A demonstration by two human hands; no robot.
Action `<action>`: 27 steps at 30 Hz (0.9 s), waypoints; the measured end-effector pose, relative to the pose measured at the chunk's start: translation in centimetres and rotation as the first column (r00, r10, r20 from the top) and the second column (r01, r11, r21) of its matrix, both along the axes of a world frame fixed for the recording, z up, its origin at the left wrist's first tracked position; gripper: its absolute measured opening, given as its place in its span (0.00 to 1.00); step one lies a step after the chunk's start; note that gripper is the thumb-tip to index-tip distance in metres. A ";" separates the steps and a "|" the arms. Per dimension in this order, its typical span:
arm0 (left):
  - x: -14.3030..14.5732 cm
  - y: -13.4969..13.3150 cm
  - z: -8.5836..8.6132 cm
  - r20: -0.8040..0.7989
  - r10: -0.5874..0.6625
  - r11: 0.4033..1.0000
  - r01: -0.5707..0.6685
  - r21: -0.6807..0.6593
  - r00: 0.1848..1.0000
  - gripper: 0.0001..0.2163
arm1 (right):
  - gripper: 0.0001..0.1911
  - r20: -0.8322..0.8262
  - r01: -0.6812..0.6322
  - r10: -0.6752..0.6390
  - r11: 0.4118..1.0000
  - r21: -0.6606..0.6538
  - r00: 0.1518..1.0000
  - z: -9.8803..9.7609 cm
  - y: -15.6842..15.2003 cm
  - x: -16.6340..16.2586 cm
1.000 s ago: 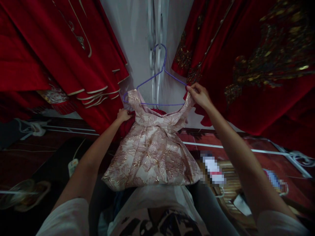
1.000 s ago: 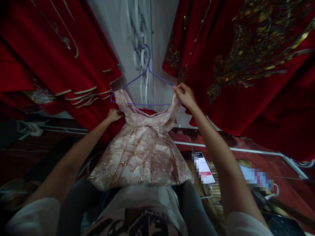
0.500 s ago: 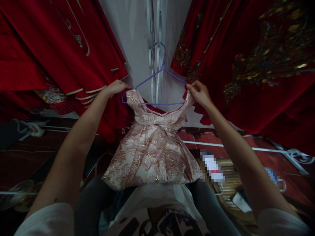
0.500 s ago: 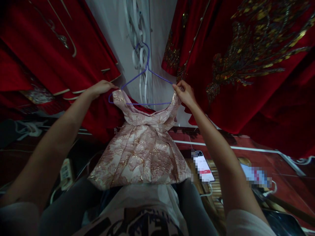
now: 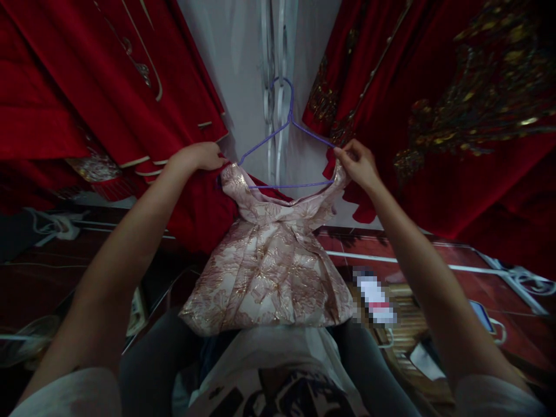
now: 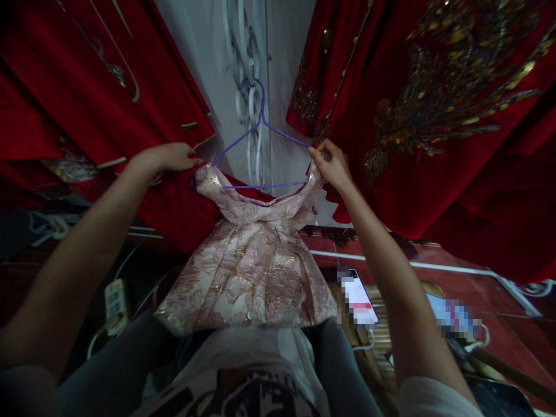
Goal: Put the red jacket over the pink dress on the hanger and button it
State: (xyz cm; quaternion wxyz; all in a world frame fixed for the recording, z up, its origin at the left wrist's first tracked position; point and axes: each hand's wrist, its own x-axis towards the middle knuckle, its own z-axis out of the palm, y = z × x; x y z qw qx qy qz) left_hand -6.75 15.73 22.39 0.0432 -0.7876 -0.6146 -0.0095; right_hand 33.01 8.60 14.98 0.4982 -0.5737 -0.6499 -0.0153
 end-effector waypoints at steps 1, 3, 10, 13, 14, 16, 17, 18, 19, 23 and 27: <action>-0.2 -0.7 0.1 -0.062 0.013 0.999 -0.016 -0.046 0.998 0.19 | 0.31 -0.010 -0.001 0.001 1.000 0.006 1.000 0.0 0.0 0.0; -0.2 -1.7 0.3 -0.089 0.041 0.996 -0.048 -0.077 0.995 0.19 | 0.30 -0.021 0.000 0.000 1.000 0.002 1.000 0.0 0.0 -0.2; 4.6 -1.6 0.6 0.399 -0.112 0.978 0.031 0.205 0.910 0.13 | 0.30 -0.008 -0.006 0.006 1.000 -0.029 1.000 0.3 -0.9 -1.6; 7.0 -1.9 -0.1 0.515 -0.286 0.941 0.136 0.310 0.808 0.12 | 0.30 0.000 0.022 -0.022 0.999 -0.040 1.000 0.1 -1.2 -1.6; 7.4 -2.0 -0.4 0.530 -0.320 0.933 0.163 0.322 0.785 0.11 | 0.29 0.007 0.029 -0.028 0.998 -0.047 1.000 0.2 -1.2 -1.4; 7.6 -2.0 -1.0 0.538 -0.355 0.924 0.197 0.329 0.764 0.10 | 0.29 0.039 0.031 -0.028 0.995 -0.092 0.999 0.7 -0.7 -0.9; 7.4 -2.0 -1.2 0.539 -0.362 0.921 0.203 0.333 0.760 0.09 | 0.29 0.064 0.023 -0.013 0.989 -0.147 0.998 1.3 -0.3 -0.6; 7.2 -1.8 -1.3 0.542 -0.364 0.920 0.202 0.336 0.757 0.09 | 0.30 0.088 0.001 0.021 0.973 -0.232 0.996 1.9 0.2 -0.4; 6.9 -1.6 -1.4 0.548 -0.360 0.922 0.198 0.333 0.755 0.08 | 0.30 0.104 -0.035 0.076 0.937 -0.347 0.992 2.7 0.9 -0.3; 6.1 -0.5 -0.8 0.613 -0.262 0.963 0.161 0.216 0.745 0.07 | 0.23 -0.019 -0.198 0.344 0.496 -0.845 0.939 5.2 4.0 -1.6; 5.5 0.2 -1.0 0.765 -0.119 0.990 0.132 0.045 0.632 0.09 | 0.14 -0.195 -0.285 0.418 0.163 -0.945 0.887 5.0 6.1 -5.1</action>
